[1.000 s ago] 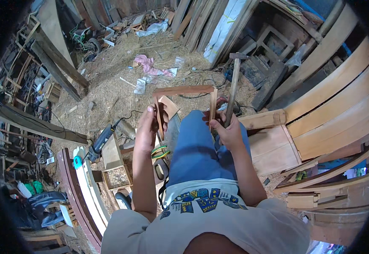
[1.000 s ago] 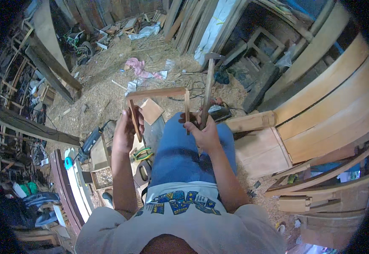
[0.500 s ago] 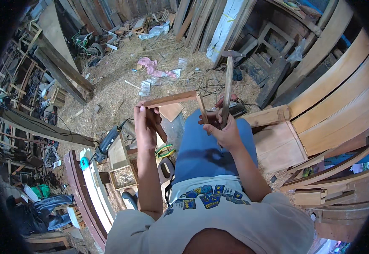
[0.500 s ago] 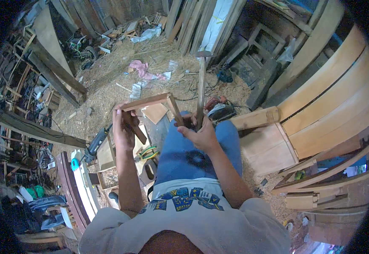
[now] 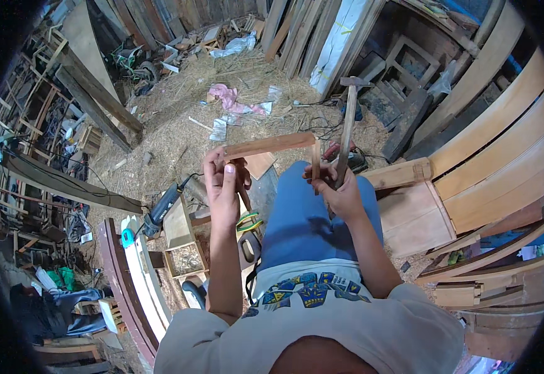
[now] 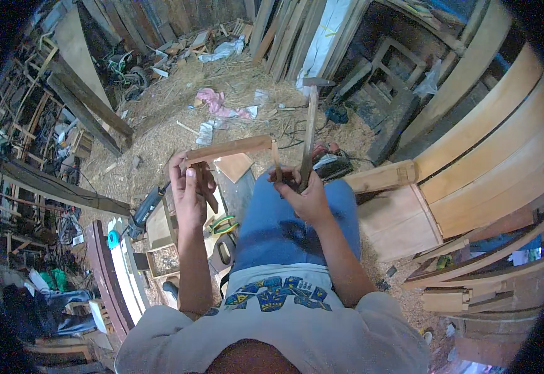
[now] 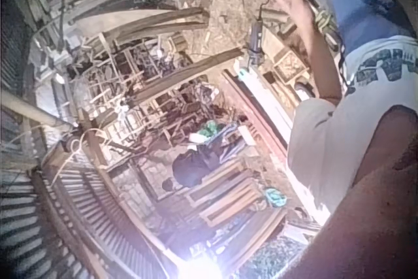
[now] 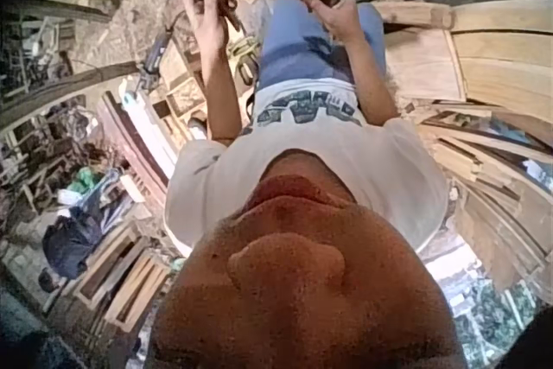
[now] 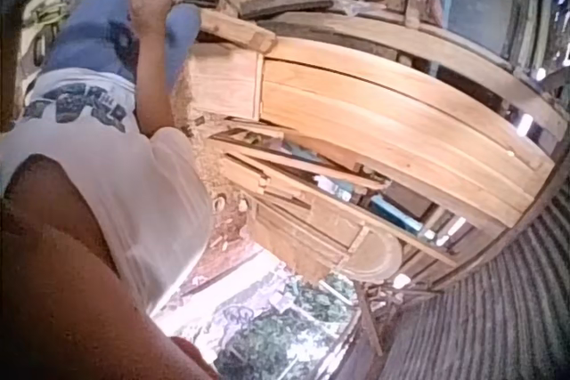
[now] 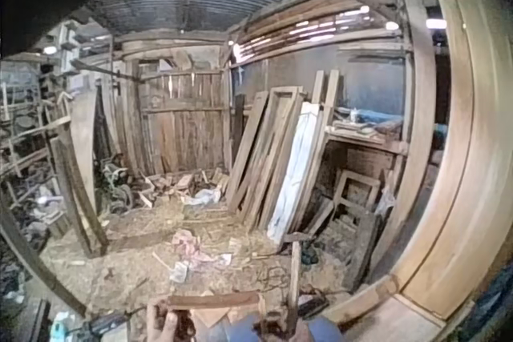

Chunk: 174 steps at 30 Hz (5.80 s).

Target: The person aligns the wood components of a frame, picks up a hammer and nails, and hammers nails into the wood to join the pieces together.

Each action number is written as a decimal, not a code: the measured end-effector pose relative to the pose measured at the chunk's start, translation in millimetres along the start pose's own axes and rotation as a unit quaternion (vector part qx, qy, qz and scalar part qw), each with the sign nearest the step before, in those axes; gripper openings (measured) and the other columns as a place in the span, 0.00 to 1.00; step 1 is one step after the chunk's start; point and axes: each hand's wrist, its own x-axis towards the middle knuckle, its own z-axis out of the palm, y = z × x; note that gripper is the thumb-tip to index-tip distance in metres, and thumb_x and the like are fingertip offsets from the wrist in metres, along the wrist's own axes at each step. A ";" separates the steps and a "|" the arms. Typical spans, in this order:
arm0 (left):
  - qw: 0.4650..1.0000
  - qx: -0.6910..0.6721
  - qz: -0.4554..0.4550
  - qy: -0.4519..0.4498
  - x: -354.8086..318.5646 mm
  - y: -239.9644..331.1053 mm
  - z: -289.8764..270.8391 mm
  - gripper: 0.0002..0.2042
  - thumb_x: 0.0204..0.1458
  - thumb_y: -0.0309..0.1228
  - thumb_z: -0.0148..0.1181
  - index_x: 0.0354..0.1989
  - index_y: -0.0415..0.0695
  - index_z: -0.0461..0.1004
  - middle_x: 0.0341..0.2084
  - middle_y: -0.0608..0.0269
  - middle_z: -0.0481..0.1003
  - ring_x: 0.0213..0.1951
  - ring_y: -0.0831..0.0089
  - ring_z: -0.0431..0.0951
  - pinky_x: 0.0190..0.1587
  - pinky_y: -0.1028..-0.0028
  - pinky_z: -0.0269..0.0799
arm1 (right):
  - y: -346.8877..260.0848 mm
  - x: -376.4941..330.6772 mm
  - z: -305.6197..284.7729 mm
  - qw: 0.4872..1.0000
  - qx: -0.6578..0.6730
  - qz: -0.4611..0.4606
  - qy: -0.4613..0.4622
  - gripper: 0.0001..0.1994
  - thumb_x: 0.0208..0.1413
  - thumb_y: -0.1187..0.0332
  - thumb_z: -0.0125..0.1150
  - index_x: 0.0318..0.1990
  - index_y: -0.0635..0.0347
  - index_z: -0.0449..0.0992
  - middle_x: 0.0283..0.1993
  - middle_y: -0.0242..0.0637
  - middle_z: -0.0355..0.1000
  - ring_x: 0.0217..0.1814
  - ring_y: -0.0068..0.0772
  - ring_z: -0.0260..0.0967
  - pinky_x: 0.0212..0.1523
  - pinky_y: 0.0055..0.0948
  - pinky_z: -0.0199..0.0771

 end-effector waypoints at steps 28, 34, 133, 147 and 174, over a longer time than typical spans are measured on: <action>0.998 0.050 0.000 0.031 4.9 4.9 -1.4 0.18 0.68 0.33 0.55 0.63 0.41 0.64 0.36 0.61 0.75 0.39 0.75 0.71 0.44 0.73 0.68 | 4.8 1.0 -1.4 0.999 -0.041 0.016 -0.019 0.22 0.55 0.79 0.71 0.35 0.54 0.56 0.53 0.48 0.79 0.57 0.34 0.77 0.50 0.34 0.82; 0.998 0.049 0.012 0.032 6.0 2.9 -6.9 0.18 0.68 0.33 0.55 0.63 0.42 0.65 0.42 0.58 0.77 0.45 0.71 0.75 0.52 0.69 0.71 | 6.3 2.1 3.3 0.999 -0.029 -0.003 -0.024 0.22 0.55 0.81 0.70 0.36 0.54 0.56 0.54 0.49 0.79 0.58 0.34 0.76 0.52 0.35 0.82; 0.898 0.258 -0.347 0.081 -12.8 -181.9 -176.1 0.24 0.67 0.44 0.58 0.57 0.32 0.75 0.40 0.61 0.79 0.43 0.74 0.77 0.48 0.73 0.74 | 209.5 215.2 59.9 0.895 -0.427 0.013 -0.125 0.19 0.53 0.59 0.70 0.42 0.66 0.73 0.39 0.56 0.78 0.45 0.61 0.77 0.45 0.49 0.76; 0.926 0.101 -0.299 0.209 -20.5 -191.1 -178.2 0.22 0.66 0.40 0.61 0.57 0.32 0.74 0.39 0.59 0.78 0.33 0.75 0.80 0.33 0.73 0.81 | 262.5 193.0 32.3 0.879 -0.458 0.124 -0.048 0.17 0.45 0.64 0.66 0.40 0.68 0.77 0.40 0.57 0.80 0.46 0.60 0.79 0.47 0.50 0.78; 0.910 0.187 -0.321 0.186 -7.2 -231.9 -126.2 0.24 0.64 0.38 0.61 0.57 0.28 0.71 0.47 0.47 0.79 0.40 0.66 0.82 0.33 0.67 0.87 | 251.6 169.9 -10.5 0.959 -0.032 0.281 0.011 0.12 0.62 0.77 0.58 0.49 0.77 0.73 0.46 0.54 0.80 0.41 0.39 0.82 0.42 0.34 0.85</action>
